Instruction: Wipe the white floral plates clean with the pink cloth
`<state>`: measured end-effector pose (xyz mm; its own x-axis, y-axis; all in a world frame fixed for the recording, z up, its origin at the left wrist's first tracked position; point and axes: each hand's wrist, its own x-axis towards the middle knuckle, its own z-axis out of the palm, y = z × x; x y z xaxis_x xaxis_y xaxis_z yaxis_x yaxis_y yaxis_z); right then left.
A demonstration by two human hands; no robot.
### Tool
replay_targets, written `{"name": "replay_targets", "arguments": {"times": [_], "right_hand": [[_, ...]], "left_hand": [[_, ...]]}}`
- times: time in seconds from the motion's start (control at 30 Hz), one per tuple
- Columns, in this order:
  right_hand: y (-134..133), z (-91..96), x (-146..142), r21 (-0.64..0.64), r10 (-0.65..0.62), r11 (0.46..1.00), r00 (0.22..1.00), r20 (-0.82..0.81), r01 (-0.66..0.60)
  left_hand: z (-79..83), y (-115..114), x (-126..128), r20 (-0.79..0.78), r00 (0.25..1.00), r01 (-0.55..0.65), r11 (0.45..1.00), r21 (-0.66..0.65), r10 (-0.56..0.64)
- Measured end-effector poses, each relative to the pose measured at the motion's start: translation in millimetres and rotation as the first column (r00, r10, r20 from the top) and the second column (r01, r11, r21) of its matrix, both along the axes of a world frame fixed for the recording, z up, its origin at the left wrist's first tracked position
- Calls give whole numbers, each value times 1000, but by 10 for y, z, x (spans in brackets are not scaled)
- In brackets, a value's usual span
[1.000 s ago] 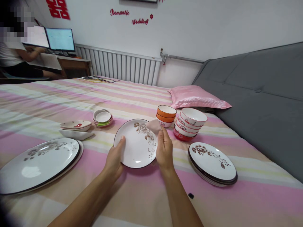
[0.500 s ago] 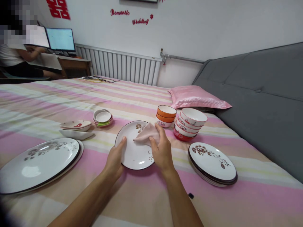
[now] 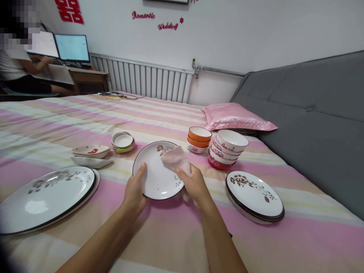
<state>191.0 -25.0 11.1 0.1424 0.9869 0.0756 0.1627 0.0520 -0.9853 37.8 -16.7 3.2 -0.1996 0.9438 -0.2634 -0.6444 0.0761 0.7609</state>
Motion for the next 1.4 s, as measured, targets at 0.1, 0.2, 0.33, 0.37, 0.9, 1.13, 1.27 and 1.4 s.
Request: {"name": "replay_targets", "arguments": {"times": [0.1,0.2,0.33,0.37,0.9,1.13,1.27,1.4], "right_hand": [[10,-19,-12,-28,6,1000,997,-76,-8],[17,-19,-33,-11,4,1000,993,-117,-5],[-27,81,-84,-13,9,1000,982,-187,-12],[-43,115,-97,-23,9,1000,977,-215,-14],[82,-17,-117,43,-158,984,951,-266,175],[97,-26,-11,194,-139,967,982,-124,162],[111,-31,105,258,-151,957,987,63,130],[110,-5,186,285,-91,958,970,225,23]], "left_hand": [[4,1,-7,-18,999,31,1000,-7,-31],[-4,0,-9,-23,998,61,998,-11,-61],[-26,7,-10,-33,998,61,998,-8,-61],[-27,9,-10,-38,997,62,998,-9,-62],[22,-25,-13,-164,981,109,994,14,-105],[54,-23,-56,-273,947,179,984,7,-170],[73,-41,-61,-333,909,268,963,12,-249],[106,-51,-81,-380,866,340,940,-27,-324]]}}
